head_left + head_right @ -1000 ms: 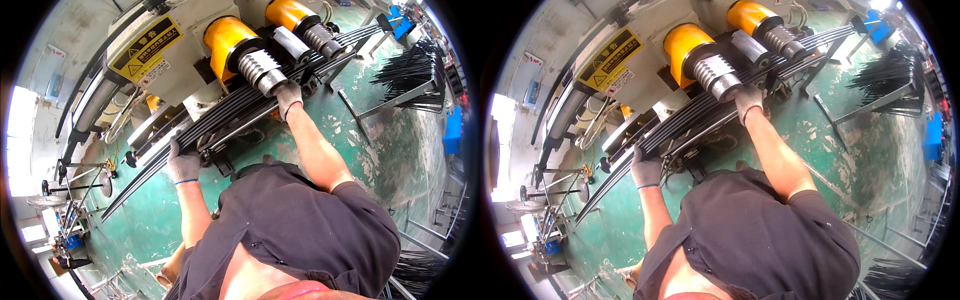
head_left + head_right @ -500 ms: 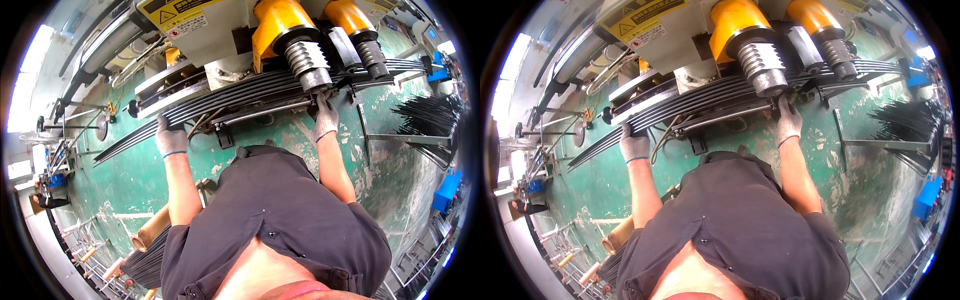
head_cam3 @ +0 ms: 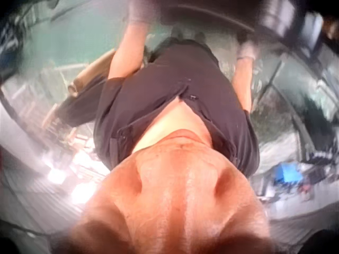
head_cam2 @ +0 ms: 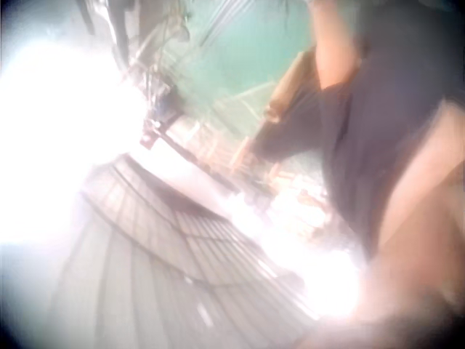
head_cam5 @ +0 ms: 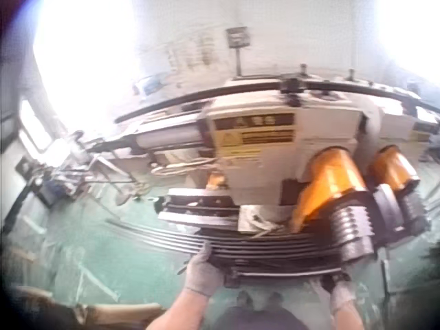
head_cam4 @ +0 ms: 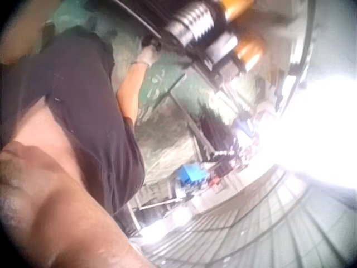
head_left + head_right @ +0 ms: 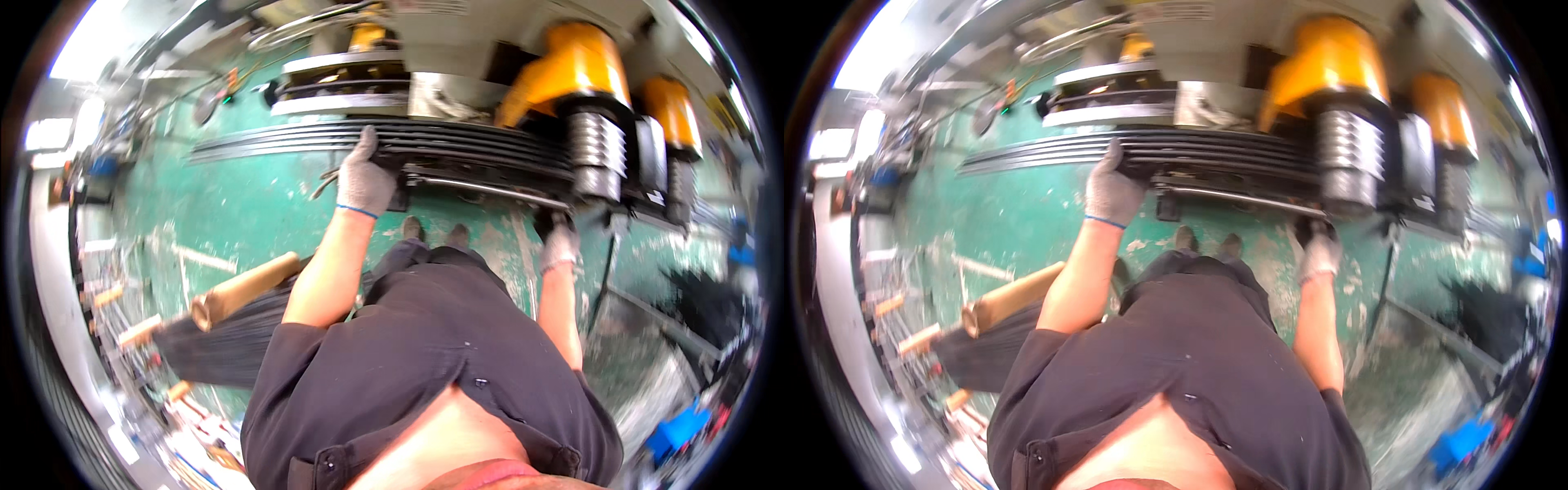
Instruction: The person moves long black metal rods from a storage rack and feeds them into the rollers of a processing machine.
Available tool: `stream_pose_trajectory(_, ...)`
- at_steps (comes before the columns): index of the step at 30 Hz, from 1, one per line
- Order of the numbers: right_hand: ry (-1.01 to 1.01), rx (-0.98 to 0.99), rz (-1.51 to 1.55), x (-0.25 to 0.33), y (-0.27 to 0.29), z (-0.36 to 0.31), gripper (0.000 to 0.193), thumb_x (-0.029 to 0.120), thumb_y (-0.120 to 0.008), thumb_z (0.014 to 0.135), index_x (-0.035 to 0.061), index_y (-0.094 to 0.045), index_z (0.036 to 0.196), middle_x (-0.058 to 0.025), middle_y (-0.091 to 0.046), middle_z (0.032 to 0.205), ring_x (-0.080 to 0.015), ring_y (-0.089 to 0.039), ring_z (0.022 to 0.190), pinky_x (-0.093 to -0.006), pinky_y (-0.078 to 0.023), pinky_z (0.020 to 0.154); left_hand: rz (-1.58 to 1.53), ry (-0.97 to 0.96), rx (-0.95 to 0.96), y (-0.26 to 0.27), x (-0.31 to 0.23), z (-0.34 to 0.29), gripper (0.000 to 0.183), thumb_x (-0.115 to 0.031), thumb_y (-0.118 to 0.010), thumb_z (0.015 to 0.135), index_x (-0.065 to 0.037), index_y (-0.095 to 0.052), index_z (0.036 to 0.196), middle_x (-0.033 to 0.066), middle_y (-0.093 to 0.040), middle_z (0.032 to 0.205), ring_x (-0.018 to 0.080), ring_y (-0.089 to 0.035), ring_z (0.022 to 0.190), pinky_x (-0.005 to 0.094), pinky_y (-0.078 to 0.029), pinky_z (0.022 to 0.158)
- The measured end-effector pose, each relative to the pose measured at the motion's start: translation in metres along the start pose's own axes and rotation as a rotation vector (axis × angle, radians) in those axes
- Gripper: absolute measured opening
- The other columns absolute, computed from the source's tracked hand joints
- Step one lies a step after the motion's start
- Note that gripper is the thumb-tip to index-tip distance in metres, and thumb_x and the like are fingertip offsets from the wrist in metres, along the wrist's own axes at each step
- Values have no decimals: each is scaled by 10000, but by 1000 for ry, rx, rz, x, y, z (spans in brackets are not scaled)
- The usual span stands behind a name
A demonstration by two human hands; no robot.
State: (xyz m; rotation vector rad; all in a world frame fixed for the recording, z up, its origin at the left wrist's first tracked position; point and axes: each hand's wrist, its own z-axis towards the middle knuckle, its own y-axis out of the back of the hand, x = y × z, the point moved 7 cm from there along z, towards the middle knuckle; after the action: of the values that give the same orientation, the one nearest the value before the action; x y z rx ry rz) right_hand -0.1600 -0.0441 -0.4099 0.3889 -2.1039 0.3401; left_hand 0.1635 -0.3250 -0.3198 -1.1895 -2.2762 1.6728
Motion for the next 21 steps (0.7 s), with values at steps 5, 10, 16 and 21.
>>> stream_pose_trajectory(5, -164, 16, -31, -62, 50, 17, 197, 265, -639, 1062, 96, -706, 1139, -55, -719, 1004, -246, -666, 835, -392, -522, 707, -112, -245, -21, 37, -110, -22, 550, -410, -439, 1121, 22, -510, 1453, 220, -586, 1462, 417, -528, 1375, 606, -338, 1233)
stream_pose_trajectory(10, -359, 39, 251, -146, 146, 61, 199, 357, -685, 1027, 158, -701, 1023, 0, -712, 902, -199, -655, 751, -365, -461, 635, -79, -528, -274, 132, -279, -6, 444, -433, -472, 1110, -31, -605, 1243, 167, -683, 1268, 397, -650, 1198, 622, -483, 1103)
stream_pose_trajectory(16, -356, -257, -135, -178, 175, -15, 279, 372, -649, 1043, 101, -666, 1105, -72, -684, 955, -260, -642, 880, -452, -474, 715, 22, -695, -484, 228, -450, -21, 479, -471, -495, 1099, -36, -576, 1282, 177, -647, 1276, 408, -641, 1181, 644, -520, 1036)
stream_pose_trajectory(21, -462, -442, -281, -196, 162, -72, 307, 399, -665, 1024, 92, -655, 1011, -60, -640, 839, -244, -595, 722, -442, -443, 618, 96, -697, -556, 254, -505, -19, 500, -465, -491, 1105, -52, -494, 1388, 218, -591, 1358, 420, -628, 1182, 654, -519, 1027)
